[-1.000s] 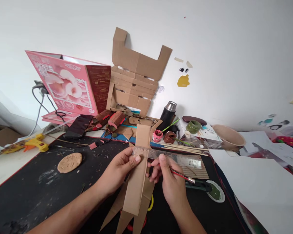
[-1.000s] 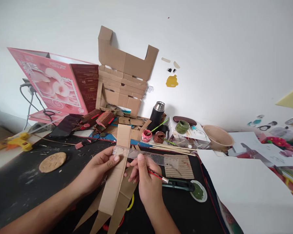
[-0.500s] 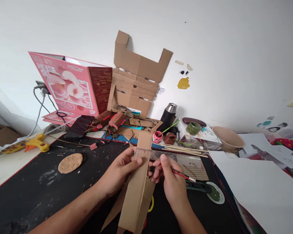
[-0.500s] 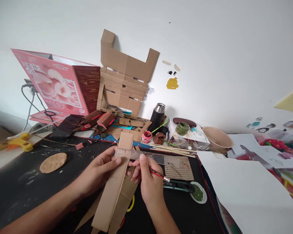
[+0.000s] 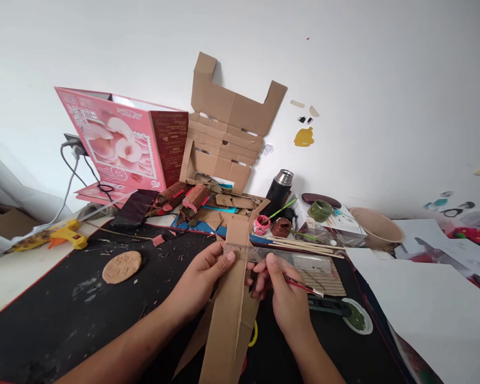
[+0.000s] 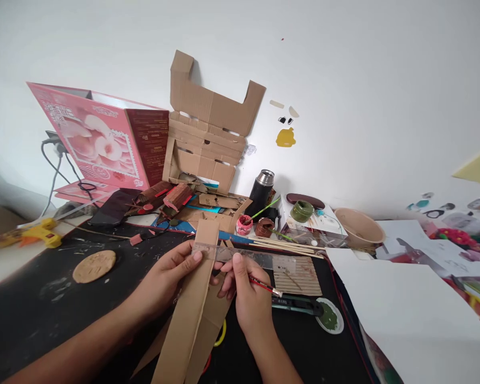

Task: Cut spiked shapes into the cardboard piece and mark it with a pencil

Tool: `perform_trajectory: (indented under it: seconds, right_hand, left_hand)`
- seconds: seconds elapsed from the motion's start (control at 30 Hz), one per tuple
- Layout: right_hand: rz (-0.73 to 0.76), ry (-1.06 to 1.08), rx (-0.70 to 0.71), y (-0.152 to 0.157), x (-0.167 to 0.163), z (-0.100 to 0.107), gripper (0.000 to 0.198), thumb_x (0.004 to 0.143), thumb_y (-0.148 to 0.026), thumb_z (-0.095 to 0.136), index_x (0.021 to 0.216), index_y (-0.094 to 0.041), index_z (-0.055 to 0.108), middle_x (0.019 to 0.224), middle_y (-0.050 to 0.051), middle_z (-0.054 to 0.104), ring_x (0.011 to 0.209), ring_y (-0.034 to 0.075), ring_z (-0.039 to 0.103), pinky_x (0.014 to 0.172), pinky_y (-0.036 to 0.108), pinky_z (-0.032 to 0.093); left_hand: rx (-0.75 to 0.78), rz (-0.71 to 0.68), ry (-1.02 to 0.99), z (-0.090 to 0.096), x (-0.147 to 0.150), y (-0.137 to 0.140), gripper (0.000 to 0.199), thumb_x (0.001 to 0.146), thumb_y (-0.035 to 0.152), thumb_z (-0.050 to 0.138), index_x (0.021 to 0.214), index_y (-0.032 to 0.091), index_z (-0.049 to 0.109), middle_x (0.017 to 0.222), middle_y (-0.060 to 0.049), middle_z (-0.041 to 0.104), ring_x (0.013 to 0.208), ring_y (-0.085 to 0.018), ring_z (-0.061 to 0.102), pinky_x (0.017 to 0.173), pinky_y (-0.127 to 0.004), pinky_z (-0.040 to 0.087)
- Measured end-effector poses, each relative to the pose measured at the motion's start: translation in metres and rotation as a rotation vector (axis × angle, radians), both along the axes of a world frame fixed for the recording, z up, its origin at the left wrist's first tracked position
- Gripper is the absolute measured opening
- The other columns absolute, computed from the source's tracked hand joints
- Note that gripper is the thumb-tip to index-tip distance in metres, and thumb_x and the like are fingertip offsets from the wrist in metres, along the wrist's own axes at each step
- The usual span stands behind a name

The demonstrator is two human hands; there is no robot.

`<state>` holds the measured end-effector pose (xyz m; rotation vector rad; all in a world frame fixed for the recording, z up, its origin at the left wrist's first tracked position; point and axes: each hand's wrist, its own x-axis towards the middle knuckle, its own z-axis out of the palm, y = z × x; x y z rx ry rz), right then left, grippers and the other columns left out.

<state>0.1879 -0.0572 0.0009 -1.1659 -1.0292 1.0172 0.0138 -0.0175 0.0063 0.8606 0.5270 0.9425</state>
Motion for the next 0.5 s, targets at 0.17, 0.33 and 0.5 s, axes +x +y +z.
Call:
perform_trajectory:
  seconds: [0.17,0.33,0.5]
  right_hand:
    - [0.004,0.012,-0.004,0.0012,-0.0005,-0.0010,0.062,0.089,-0.078,0.071,0.077,-0.017,0.075,0.048,-0.001,0.063,0.039,0.014,0.062,0.041,0.020,0.046]
    - [0.001,0.005,0.001,0.0006,-0.0023,-0.0022,0.063,0.089,-0.078,0.070,0.076,-0.017,0.076,0.048,0.001,0.065,0.040,0.014,0.063,0.041,0.020,0.047]
    - [-0.004,-0.003,-0.003,0.0003,-0.0038,0.0005,0.063,0.089,-0.078,0.071,0.076,-0.017,0.076,0.048,0.001,0.065,0.040,0.015,0.063,0.041,0.021,0.046]
  left_hand:
    - [0.007,-0.009,0.041,0.0023,0.0009,-0.0008,0.034,0.091,0.049,0.081,0.099,0.016,0.079,0.083,-0.007,0.080,0.072,-0.020,0.074,0.072,-0.030,0.061]
    - [0.020,-0.012,0.043,-0.0005,0.0010,-0.0003,0.036,0.093,0.050,0.078,0.105,0.016,0.080,0.096,-0.011,0.082,0.076,-0.021,0.074,0.076,-0.032,0.060]
    - [0.009,0.001,0.050,0.0036,0.0009,-0.0017,0.038,0.089,0.051,0.081,0.099,0.015,0.081,0.084,-0.009,0.081,0.072,-0.020,0.073,0.073,-0.030,0.059]
